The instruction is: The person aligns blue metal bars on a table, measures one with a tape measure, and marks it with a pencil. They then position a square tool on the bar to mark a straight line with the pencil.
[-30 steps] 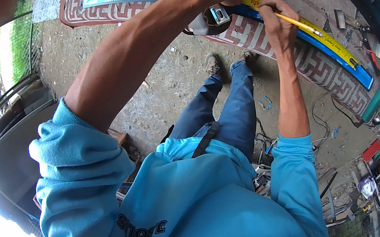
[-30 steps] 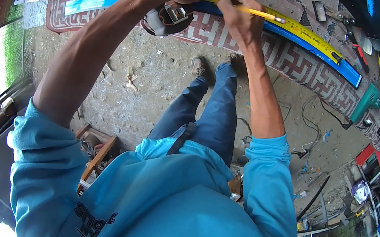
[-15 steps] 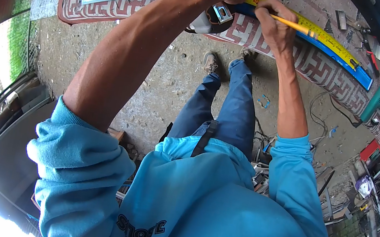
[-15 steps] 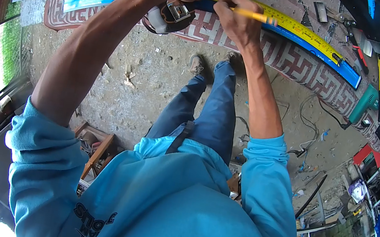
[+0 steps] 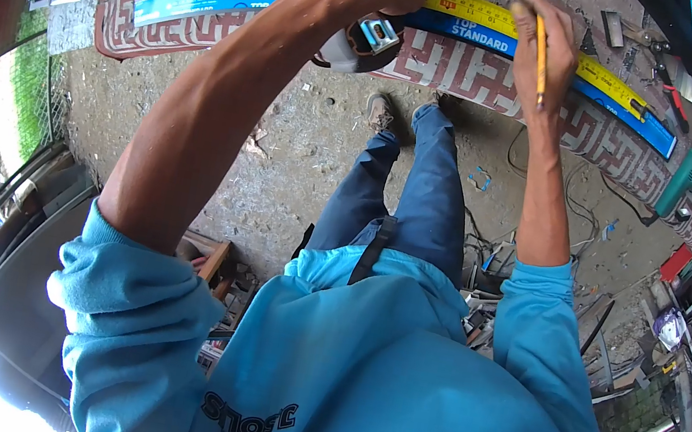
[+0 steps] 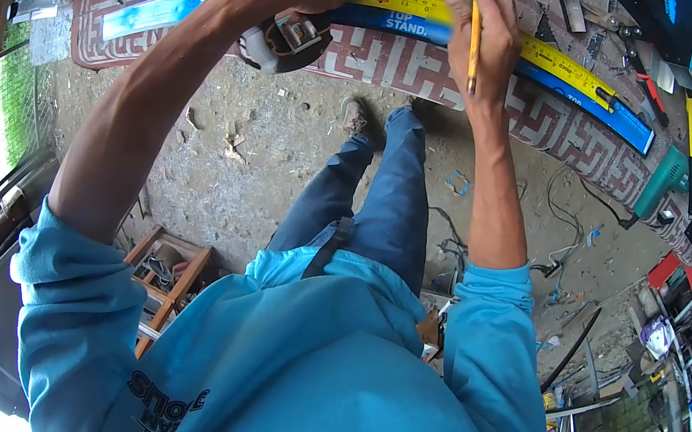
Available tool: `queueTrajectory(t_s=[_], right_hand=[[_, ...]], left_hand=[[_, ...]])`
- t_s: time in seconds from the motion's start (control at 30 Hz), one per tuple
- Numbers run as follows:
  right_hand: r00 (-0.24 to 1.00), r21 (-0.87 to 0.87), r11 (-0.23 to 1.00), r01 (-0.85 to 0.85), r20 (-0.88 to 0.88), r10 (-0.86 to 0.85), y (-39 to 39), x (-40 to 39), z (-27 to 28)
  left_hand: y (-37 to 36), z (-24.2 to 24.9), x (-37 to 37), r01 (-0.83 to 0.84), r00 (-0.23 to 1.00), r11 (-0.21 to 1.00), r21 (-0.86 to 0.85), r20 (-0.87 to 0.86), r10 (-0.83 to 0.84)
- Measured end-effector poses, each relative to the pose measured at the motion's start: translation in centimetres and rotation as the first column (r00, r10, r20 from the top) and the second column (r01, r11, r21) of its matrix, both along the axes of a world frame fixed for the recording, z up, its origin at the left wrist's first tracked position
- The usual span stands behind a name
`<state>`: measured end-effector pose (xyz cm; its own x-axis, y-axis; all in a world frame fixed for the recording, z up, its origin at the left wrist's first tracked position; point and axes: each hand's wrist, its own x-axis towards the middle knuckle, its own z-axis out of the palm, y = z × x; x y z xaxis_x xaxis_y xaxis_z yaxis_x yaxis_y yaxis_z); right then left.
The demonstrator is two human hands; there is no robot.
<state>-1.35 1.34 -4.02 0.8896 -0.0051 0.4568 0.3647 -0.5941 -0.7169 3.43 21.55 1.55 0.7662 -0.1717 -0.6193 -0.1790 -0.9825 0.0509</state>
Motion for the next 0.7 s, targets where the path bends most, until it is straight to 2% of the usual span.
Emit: queueTrajectory(t_s=[0.07,0.13,0.2,0.33,0.43,0.7], right_hand=[[0.991,-0.14,0.982,-0.129,0.006,0.131,-0.7,-0.5,-0.7],[0.984,-0.096,0.982,-0.16,-0.093,0.151,-0.6,-1.0,-0.6],[0.983,-0.18,0.971,-0.158,-0.116,0.139,-0.4,-0.6,-0.6],[0.966,-0.145,0.977,-0.158,-0.23,0.122,0.2,-0.6,0.3],[0.966,-0.154,0.976,-0.156,-0.232,0.117,0.4,-0.6,0.4],[0.941,-0.102,0.983,-0.153,-0.318,0.113,0.7,-0.4,0.9]], left_hand=[[0.1,-0.6,0.2,0.01,1.0,1.0,-0.004,-0.003,-0.01],[0.3,-0.6,0.1,0.004,0.999,0.999,-0.031,-0.041,-0.005],[0.3,-0.3,0.1,-0.019,0.999,0.999,-0.051,-0.049,0.017],[0.5,-0.1,0.0,-0.05,0.997,0.996,-0.074,-0.058,0.046],[0.7,-0.1,-0.3,-0.073,0.997,0.989,-0.128,-0.032,0.07],[0.9,-0.8,-0.4,-0.07,0.997,0.988,-0.139,-0.042,0.064]])
